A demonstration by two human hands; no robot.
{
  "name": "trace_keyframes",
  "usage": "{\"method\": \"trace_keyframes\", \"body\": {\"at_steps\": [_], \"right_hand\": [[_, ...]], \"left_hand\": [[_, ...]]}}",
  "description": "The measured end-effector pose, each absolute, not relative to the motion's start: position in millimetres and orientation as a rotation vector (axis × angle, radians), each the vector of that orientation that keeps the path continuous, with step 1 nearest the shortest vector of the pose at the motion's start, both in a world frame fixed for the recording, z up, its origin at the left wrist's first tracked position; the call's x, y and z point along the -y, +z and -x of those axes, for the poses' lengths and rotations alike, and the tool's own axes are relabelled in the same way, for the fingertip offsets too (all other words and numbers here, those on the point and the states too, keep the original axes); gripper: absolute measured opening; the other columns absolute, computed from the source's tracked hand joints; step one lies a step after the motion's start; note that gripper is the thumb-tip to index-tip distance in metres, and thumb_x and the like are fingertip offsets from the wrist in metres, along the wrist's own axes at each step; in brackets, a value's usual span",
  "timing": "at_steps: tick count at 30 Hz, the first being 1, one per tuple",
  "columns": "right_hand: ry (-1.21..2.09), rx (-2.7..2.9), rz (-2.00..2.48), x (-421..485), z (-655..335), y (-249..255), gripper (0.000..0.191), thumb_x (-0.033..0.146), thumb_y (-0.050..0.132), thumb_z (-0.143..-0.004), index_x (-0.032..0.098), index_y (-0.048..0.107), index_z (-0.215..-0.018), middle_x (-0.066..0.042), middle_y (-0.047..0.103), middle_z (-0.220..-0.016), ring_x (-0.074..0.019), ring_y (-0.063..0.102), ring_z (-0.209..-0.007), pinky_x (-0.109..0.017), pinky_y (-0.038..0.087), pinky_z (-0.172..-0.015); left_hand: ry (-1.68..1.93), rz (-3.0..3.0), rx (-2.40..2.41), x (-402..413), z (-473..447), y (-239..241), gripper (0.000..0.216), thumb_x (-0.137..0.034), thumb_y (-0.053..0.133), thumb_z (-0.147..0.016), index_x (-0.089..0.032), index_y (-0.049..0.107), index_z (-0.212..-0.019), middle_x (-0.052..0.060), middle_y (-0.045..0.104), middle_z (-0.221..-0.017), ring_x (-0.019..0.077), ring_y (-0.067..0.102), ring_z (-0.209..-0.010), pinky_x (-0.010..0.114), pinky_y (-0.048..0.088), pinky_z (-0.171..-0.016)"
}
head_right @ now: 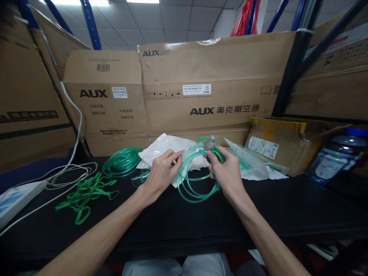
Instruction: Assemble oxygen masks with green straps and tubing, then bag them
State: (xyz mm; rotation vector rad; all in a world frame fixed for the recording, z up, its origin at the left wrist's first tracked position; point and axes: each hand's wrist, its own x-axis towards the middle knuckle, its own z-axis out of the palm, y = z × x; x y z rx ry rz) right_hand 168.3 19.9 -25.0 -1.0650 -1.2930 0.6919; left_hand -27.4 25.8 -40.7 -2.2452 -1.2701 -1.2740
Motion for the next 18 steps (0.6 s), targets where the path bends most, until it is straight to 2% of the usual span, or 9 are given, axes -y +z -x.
{"method": "trace_keyframes", "body": {"at_steps": [4,8,12,18], "right_hand": [[0.582,1.346,1.078,-17,-162,-41,0.032,0.049,0.070,-0.085,0.018,0.068,-0.090,0.004,0.050,-0.048,-0.0114,0.043,-0.040,-0.021,0.033,-0.037],[0.602,1.455,1.009,-13,-157,-50,0.029,0.046,0.074,-0.083,0.018,0.070,-0.087,0.004,0.050,-0.052,-0.0106,0.041,-0.045,-0.022,0.030,-0.041],[0.726,1.510,0.964,-12,-153,-52,0.036,0.053,0.075,-0.081,0.017,0.069,-0.085,0.006,0.047,-0.047,-0.0095,0.038,-0.041,-0.022,0.028,-0.038],[0.838,1.449,0.924,-15,-152,-49,0.043,0.061,0.067,-0.086,0.019,0.064,-0.095,0.011,0.038,-0.040,-0.0081,0.029,-0.031,-0.020,0.023,-0.032]], "left_hand": [[-1.368,2.245,1.265,-28,27,-41,0.029,-0.011,0.058,-0.098,-0.016,0.072,-0.123,0.004,0.071,-0.092,0.0157,0.069,-0.078,0.024,0.055,-0.074],[-1.441,2.281,1.242,-29,27,-40,0.024,-0.014,0.056,-0.101,-0.015,0.073,-0.119,0.004,0.070,-0.091,0.0141,0.069,-0.074,0.022,0.055,-0.069],[-1.535,2.281,1.217,-28,28,-38,0.024,-0.019,0.054,-0.104,-0.014,0.071,-0.120,0.006,0.071,-0.097,0.0144,0.069,-0.075,0.024,0.056,-0.071],[-1.649,2.317,1.183,-28,28,-39,0.025,-0.022,0.054,-0.104,-0.017,0.071,-0.122,0.006,0.074,-0.099,0.0143,0.070,-0.076,0.024,0.057,-0.071]]}}
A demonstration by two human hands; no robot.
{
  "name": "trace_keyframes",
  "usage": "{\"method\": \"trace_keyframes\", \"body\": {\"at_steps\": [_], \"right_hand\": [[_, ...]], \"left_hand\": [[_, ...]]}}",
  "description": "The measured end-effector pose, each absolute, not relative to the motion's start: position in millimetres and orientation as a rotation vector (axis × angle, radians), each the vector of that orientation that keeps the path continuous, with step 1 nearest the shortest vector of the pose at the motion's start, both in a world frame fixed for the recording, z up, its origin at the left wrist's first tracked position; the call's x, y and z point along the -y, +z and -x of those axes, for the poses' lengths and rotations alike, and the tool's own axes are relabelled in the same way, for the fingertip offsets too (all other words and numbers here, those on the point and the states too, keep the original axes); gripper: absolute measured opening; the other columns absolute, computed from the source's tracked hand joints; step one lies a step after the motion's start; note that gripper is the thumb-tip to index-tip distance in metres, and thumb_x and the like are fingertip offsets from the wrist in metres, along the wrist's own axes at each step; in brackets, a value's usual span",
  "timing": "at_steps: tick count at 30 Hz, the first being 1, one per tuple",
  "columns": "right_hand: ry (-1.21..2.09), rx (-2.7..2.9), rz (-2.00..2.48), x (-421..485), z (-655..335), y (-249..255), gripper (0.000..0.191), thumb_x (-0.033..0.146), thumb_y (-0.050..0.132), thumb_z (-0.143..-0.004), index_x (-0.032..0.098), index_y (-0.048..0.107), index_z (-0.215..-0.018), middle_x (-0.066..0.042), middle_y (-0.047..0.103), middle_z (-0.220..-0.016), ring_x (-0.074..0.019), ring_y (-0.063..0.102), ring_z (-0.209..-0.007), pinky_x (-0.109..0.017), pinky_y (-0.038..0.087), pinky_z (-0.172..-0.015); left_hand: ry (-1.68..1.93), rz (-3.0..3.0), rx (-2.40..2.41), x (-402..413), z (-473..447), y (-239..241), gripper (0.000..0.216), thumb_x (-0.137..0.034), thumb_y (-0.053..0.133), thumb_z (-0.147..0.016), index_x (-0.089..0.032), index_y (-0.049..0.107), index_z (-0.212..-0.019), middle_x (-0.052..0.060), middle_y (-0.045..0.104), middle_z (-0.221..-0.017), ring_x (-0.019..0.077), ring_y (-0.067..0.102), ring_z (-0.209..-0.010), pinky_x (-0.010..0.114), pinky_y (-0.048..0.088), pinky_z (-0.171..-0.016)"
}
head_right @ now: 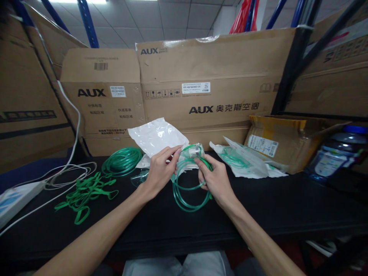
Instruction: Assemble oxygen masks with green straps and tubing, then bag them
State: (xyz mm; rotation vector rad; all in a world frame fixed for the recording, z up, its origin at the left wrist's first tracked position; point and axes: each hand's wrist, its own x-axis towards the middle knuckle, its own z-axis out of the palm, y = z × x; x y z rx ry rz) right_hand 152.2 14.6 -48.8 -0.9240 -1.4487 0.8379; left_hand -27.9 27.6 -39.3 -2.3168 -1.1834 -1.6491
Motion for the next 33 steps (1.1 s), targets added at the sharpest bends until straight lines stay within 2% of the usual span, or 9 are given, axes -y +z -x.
{"method": "trace_keyframes", "body": {"at_steps": [3,7,10,15,19,23,26,30,33], "right_hand": [[0.749,1.365,0.930,-14,-156,-47,0.040,0.060,0.064,-0.089,0.019,0.063,-0.092,0.011,0.038,-0.041,-0.0086,0.031,-0.032,-0.021,0.023,-0.033],[0.567,1.326,0.935,-4,-159,-47,0.033,0.052,0.068,-0.089,0.020,0.068,-0.086,0.007,0.045,-0.047,-0.0105,0.038,-0.040,-0.024,0.030,-0.040],[0.466,1.430,0.900,1,-157,-50,0.024,0.044,0.069,-0.089,0.020,0.073,-0.091,0.005,0.047,-0.051,-0.0113,0.040,-0.044,-0.025,0.034,-0.044],[0.671,1.521,0.951,-5,-154,-54,0.033,0.047,0.059,-0.096,0.019,0.071,-0.110,0.009,0.042,-0.045,-0.0099,0.036,-0.031,-0.022,0.027,-0.033],[0.776,1.562,0.980,-9,-154,-54,0.037,0.051,0.059,-0.096,0.020,0.071,-0.110,0.010,0.042,-0.041,-0.0112,0.039,-0.023,-0.021,0.024,-0.027],[0.783,1.616,0.984,-9,-155,-57,0.033,0.051,0.059,-0.095,0.022,0.073,-0.104,0.009,0.043,-0.039,-0.0143,0.045,-0.023,-0.022,0.030,-0.025],[0.746,1.653,0.976,-7,-155,-58,0.028,0.046,0.065,-0.092,0.023,0.076,-0.103,0.007,0.046,-0.039,-0.0159,0.048,-0.024,-0.024,0.034,-0.026],[0.585,1.724,0.927,-2,-155,-56,0.023,0.034,0.062,-0.091,0.024,0.078,-0.104,0.003,0.055,-0.051,-0.0136,0.051,-0.027,-0.023,0.038,-0.027],[0.526,1.781,0.928,-1,-154,-54,0.023,0.028,0.056,-0.092,0.023,0.077,-0.099,0.001,0.059,-0.059,-0.0118,0.051,-0.027,-0.022,0.038,-0.026]], "left_hand": [[-1.681,2.341,1.193,-29,28,-41,0.025,-0.021,0.055,-0.102,-0.017,0.073,-0.119,0.005,0.076,-0.098,0.0132,0.069,-0.070,0.024,0.057,-0.068],[-1.730,2.361,1.221,-31,28,-43,0.024,-0.024,0.057,-0.101,-0.017,0.075,-0.117,0.005,0.077,-0.092,0.0120,0.066,-0.061,0.024,0.057,-0.064],[-1.791,2.368,1.238,-33,27,-44,0.028,-0.029,0.055,-0.103,-0.015,0.074,-0.119,0.004,0.075,-0.085,0.0105,0.062,-0.053,0.024,0.057,-0.059],[-1.875,2.416,1.237,-31,26,-45,0.031,-0.031,0.055,-0.103,-0.015,0.073,-0.122,0.002,0.073,-0.081,0.0097,0.060,-0.050,0.022,0.057,-0.055],[-1.921,2.464,1.212,-29,24,-44,0.031,-0.029,0.055,-0.103,-0.016,0.073,-0.124,0.002,0.072,-0.080,0.0090,0.060,-0.050,0.021,0.056,-0.052],[-1.935,2.483,1.176,-27,24,-41,0.028,-0.031,0.057,-0.102,-0.018,0.076,-0.119,0.001,0.071,-0.079,0.0091,0.059,-0.052,0.020,0.054,-0.053],[-1.945,2.443,1.151,-27,25,-39,0.026,-0.031,0.060,-0.101,-0.020,0.079,-0.114,0.001,0.068,-0.078,0.0109,0.059,-0.062,0.021,0.054,-0.058],[-1.991,2.364,1.122,-26,27,-37,0.023,-0.031,0.063,-0.099,-0.023,0.080,-0.112,0.003,0.061,-0.093,0.0142,0.061,-0.085,0.021,0.055,-0.068],[-1.957,2.367,1.075,-25,26,-36,0.021,-0.028,0.064,-0.098,-0.023,0.080,-0.111,0.004,0.059,-0.101,0.0143,0.059,-0.089,0.021,0.054,-0.068]]}}
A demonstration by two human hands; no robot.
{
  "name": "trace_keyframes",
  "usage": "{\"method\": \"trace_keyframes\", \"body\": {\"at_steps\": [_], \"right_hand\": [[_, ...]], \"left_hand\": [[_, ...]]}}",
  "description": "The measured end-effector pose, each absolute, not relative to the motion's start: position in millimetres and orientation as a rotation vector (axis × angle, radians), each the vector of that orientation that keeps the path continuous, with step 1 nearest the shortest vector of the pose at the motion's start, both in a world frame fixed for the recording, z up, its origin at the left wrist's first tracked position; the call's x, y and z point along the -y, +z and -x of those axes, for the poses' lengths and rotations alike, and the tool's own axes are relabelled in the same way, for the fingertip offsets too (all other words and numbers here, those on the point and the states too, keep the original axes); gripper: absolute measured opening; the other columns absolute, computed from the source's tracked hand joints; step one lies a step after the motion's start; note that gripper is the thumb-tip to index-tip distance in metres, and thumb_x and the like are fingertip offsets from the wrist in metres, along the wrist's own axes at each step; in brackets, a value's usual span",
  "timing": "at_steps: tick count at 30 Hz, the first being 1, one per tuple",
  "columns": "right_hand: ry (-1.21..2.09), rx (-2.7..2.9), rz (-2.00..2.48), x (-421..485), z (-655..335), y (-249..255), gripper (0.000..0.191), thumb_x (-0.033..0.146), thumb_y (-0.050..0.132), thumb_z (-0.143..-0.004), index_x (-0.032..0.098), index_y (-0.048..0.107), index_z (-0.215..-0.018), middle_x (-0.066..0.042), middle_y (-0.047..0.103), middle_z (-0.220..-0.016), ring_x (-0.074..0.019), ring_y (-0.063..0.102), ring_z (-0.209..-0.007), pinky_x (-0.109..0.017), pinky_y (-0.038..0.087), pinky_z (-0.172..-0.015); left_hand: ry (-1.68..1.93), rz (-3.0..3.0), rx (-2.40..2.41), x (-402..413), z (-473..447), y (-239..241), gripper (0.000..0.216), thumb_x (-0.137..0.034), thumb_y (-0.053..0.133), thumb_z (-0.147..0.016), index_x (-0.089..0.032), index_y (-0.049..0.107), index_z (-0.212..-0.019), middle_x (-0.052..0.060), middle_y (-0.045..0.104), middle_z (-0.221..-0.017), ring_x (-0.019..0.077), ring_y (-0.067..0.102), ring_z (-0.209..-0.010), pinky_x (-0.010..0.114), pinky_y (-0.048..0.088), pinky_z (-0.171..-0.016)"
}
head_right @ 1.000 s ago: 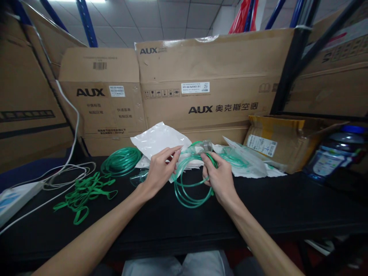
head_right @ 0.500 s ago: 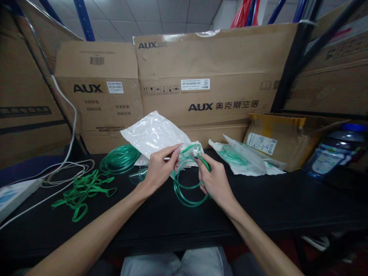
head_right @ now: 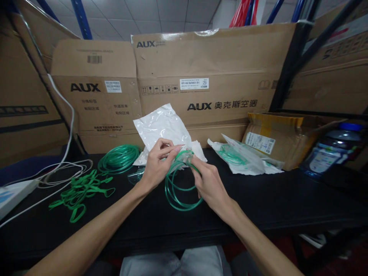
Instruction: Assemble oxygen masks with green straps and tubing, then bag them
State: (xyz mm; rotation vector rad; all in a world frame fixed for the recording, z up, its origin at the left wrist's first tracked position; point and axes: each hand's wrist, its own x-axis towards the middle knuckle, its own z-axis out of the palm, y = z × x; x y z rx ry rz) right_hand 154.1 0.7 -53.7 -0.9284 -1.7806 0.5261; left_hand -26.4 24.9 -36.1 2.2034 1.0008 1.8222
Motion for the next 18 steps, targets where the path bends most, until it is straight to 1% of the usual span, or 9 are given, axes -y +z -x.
{"method": "trace_keyframes", "body": {"at_steps": [6,8,10,11,13,15,16,17,18], "right_hand": [[0.561,1.862,1.004,3,-148,-44,0.024,0.023,0.050,-0.093,0.023,0.073,-0.099,0.003,0.059,-0.057,-0.0147,0.055,-0.026,-0.021,0.035,-0.024],[0.540,1.890,1.015,6,-147,-41,0.023,0.022,0.049,-0.093,0.023,0.072,-0.096,0.003,0.059,-0.057,-0.0140,0.054,-0.026,-0.021,0.034,-0.025],[0.502,1.873,0.958,6,-147,-39,0.022,0.020,0.051,-0.091,0.022,0.074,-0.091,0.000,0.062,-0.063,-0.0121,0.054,-0.029,-0.020,0.036,-0.028],[0.481,1.841,0.918,5,-146,-40,0.022,0.020,0.053,-0.089,0.022,0.075,-0.089,-0.001,0.065,-0.068,-0.0121,0.056,-0.033,-0.020,0.039,-0.031],[0.446,1.743,0.854,2,-146,-42,0.020,0.019,0.057,-0.086,0.022,0.077,-0.084,-0.005,0.070,-0.079,-0.0154,0.065,-0.050,-0.021,0.046,-0.041],[0.444,1.638,0.844,-3,-145,-47,0.019,0.019,0.060,-0.084,0.022,0.079,-0.084,-0.007,0.074,-0.087,-0.0186,0.068,-0.063,-0.023,0.049,-0.048],[0.461,1.592,0.856,-6,-144,-49,0.019,0.019,0.061,-0.083,0.022,0.079,-0.088,-0.007,0.075,-0.088,-0.0183,0.067,-0.061,-0.023,0.049,-0.047],[0.491,1.548,0.869,-9,-143,-51,0.021,0.020,0.062,-0.082,0.021,0.080,-0.092,-0.006,0.075,-0.083,-0.0170,0.065,-0.055,-0.024,0.047,-0.044],[0.534,1.503,0.883,-11,-141,-53,0.023,0.020,0.062,-0.082,0.021,0.080,-0.098,-0.004,0.073,-0.074,-0.0155,0.060,-0.046,-0.024,0.045,-0.040]], "left_hand": [[1.898,-2.434,-0.862,-24,25,-36,0.023,-0.025,0.061,-0.100,-0.020,0.078,-0.115,0.005,0.060,-0.097,0.0150,0.058,-0.086,0.027,0.054,-0.073],[1.928,-2.466,-0.822,-24,25,-35,0.024,-0.025,0.061,-0.101,-0.019,0.078,-0.117,0.005,0.060,-0.096,0.0152,0.058,-0.087,0.028,0.053,-0.074],[1.953,-2.473,-0.803,-24,24,-35,0.024,-0.025,0.061,-0.101,-0.018,0.078,-0.117,0.005,0.060,-0.095,0.0148,0.058,-0.086,0.027,0.052,-0.073],[1.958,-2.464,-0.811,-23,24,-34,0.024,-0.025,0.061,-0.101,-0.018,0.078,-0.116,0.005,0.061,-0.095,0.0144,0.058,-0.085,0.027,0.052,-0.073],[1.957,-2.437,-0.846,-23,23,-35,0.023,-0.025,0.060,-0.101,-0.021,0.078,-0.116,0.004,0.062,-0.095,0.0133,0.057,-0.082,0.026,0.051,-0.073],[1.948,-2.413,-0.875,-24,21,-36,0.023,-0.026,0.061,-0.102,-0.022,0.078,-0.116,0.004,0.062,-0.095,0.0124,0.056,-0.079,0.026,0.052,-0.073],[1.941,-2.410,-0.878,-25,21,-38,0.023,-0.026,0.061,-0.101,-0.023,0.078,-0.117,0.004,0.061,-0.096,0.0121,0.056,-0.079,0.026,0.052,-0.073],[1.938,-2.411,-0.875,-27,20,-39,0.023,-0.026,0.061,-0.101,-0.023,0.077,-0.117,0.004,0.061,-0.097,0.0120,0.056,-0.079,0.026,0.053,-0.073],[1.937,-2.414,-0.871,-28,20,-41,0.023,-0.026,0.062,-0.101,-0.023,0.077,-0.118,0.004,0.060,-0.097,0.0120,0.057,-0.079,0.026,0.053,-0.073]]}}
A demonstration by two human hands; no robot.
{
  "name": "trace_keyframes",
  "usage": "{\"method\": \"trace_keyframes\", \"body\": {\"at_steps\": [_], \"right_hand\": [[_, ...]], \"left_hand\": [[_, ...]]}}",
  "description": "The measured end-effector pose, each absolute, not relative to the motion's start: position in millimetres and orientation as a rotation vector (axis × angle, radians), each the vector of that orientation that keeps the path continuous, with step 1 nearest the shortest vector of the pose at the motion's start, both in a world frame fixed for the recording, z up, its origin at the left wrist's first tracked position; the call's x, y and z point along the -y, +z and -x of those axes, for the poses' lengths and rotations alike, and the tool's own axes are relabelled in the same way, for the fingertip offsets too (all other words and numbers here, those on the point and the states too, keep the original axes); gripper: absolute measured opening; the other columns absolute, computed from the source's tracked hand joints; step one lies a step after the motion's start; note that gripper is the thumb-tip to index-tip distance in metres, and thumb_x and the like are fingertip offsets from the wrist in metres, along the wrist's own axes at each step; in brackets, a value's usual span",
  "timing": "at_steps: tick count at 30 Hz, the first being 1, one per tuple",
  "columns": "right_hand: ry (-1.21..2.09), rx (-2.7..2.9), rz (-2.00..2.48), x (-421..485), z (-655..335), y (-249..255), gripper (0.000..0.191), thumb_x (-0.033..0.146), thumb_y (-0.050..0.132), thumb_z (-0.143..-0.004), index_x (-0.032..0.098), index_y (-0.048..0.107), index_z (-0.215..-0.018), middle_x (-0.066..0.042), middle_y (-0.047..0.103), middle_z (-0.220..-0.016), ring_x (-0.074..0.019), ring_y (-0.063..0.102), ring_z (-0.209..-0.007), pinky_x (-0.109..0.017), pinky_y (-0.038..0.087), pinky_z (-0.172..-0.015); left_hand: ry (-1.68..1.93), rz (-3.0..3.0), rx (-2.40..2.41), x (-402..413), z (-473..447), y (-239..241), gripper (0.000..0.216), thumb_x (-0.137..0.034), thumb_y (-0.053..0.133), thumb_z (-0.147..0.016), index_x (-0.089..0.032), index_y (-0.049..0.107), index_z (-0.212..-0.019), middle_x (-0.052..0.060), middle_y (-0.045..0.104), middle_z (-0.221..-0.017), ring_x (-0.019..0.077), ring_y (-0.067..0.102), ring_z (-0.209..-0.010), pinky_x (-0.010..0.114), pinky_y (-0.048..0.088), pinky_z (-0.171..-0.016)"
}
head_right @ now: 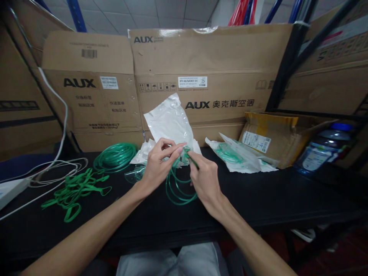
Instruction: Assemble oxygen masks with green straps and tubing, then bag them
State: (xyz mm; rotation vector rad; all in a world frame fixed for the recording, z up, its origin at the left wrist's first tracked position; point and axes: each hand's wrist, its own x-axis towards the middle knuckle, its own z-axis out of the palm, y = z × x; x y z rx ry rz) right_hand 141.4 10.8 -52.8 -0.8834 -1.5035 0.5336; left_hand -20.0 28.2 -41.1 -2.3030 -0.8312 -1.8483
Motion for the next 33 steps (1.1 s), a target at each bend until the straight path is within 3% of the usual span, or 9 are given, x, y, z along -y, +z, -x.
{"method": "trace_keyframes", "body": {"at_steps": [3,5,7,10,13,16,18,26,33], "right_hand": [[0.726,1.389,0.897,-14,-135,-54,0.036,0.026,0.062,-0.084,0.015,0.076,-0.115,0.006,0.055,-0.046,-0.0141,0.050,-0.030,-0.024,0.041,-0.032],[0.861,1.316,0.865,-12,-130,-53,0.044,0.029,0.061,-0.084,0.011,0.071,-0.123,0.009,0.050,-0.043,-0.0144,0.051,-0.033,-0.024,0.045,-0.035],[0.974,1.253,0.816,-9,-126,-52,0.047,0.030,0.060,-0.084,0.010,0.069,-0.126,0.007,0.055,-0.049,-0.0139,0.056,-0.041,-0.024,0.050,-0.041],[1.078,1.198,0.742,-5,-122,-52,0.041,0.039,0.059,-0.089,0.012,0.075,-0.115,0.000,0.067,-0.065,-0.0151,0.064,-0.057,-0.026,0.056,-0.053],[1.102,1.172,0.699,-4,-120,-55,0.042,0.045,0.074,-0.084,0.014,0.078,-0.111,-0.005,0.078,-0.090,-0.0191,0.072,-0.080,-0.029,0.061,-0.073],[1.068,1.088,0.674,-6,-120,-61,0.054,0.040,0.084,-0.078,0.018,0.072,-0.127,-0.006,0.077,-0.118,-0.0228,0.072,-0.104,-0.035,0.057,-0.097],[1.045,1.052,0.638,-7,-120,-64,0.056,0.038,0.085,-0.079,0.021,0.070,-0.131,-0.006,0.076,-0.124,-0.0238,0.070,-0.113,-0.038,0.051,-0.107],[1.113,1.127,0.532,-1,-120,-65,0.044,0.034,0.081,-0.085,0.023,0.070,-0.127,-0.004,0.075,-0.127,-0.0251,0.066,-0.123,-0.043,0.045,-0.115],[1.155,1.131,0.559,3,-128,-63,0.037,0.036,0.082,-0.085,0.025,0.076,-0.120,-0.002,0.077,-0.121,-0.0238,0.068,-0.117,-0.042,0.046,-0.115]], "left_hand": [[-1.844,2.292,0.828,-33,19,-47,0.024,-0.025,0.062,-0.101,-0.021,0.076,-0.121,0.004,0.060,-0.098,0.0122,0.058,-0.081,0.026,0.054,-0.075],[-1.848,2.272,0.841,-37,19,-51,0.025,-0.024,0.062,-0.101,-0.021,0.075,-0.121,0.004,0.059,-0.098,0.0123,0.058,-0.082,0.026,0.054,-0.076],[-1.848,2.252,0.857,-39,18,-54,0.025,-0.023,0.062,-0.101,-0.020,0.075,-0.122,0.004,0.059,-0.098,0.0126,0.059,-0.083,0.026,0.054,-0.077],[-1.822,2.244,0.859,-40,18,-56,0.024,-0.023,0.061,-0.101,-0.019,0.075,-0.120,0.004,0.059,-0.099,0.0123,0.060,-0.083,0.026,0.055,-0.077],[-1.765,2.257,0.836,-39,18,-56,0.024,-0.026,0.059,-0.103,-0.019,0.075,-0.119,0.005,0.060,-0.101,0.0119,0.062,-0.083,0.027,0.056,-0.077],[-1.680,2.280,0.789,-37,19,-54,0.025,-0.028,0.058,-0.103,-0.019,0.074,-0.121,0.005,0.061,-0.100,0.0140,0.062,-0.087,0.029,0.056,-0.079],[-1.626,2.289,0.750,-36,20,-52,0.025,-0.027,0.057,-0.103,-0.019,0.072,-0.122,0.005,0.062,-0.098,0.0154,0.062,-0.091,0.030,0.056,-0.080],[-1.491,2.276,0.622,-31,25,-43,0.028,-0.020,0.053,-0.104,-0.012,0.067,-0.128,0.007,0.063,-0.098,0.0173,0.059,-0.092,0.032,0.055,-0.084],[-1.453,2.390,0.643,-25,25,-40,0.037,-0.014,0.047,-0.105,-0.019,0.058,-0.140,0.005,0.060,-0.099,0.0167,0.061,-0.093,0.032,0.056,-0.087]]}}
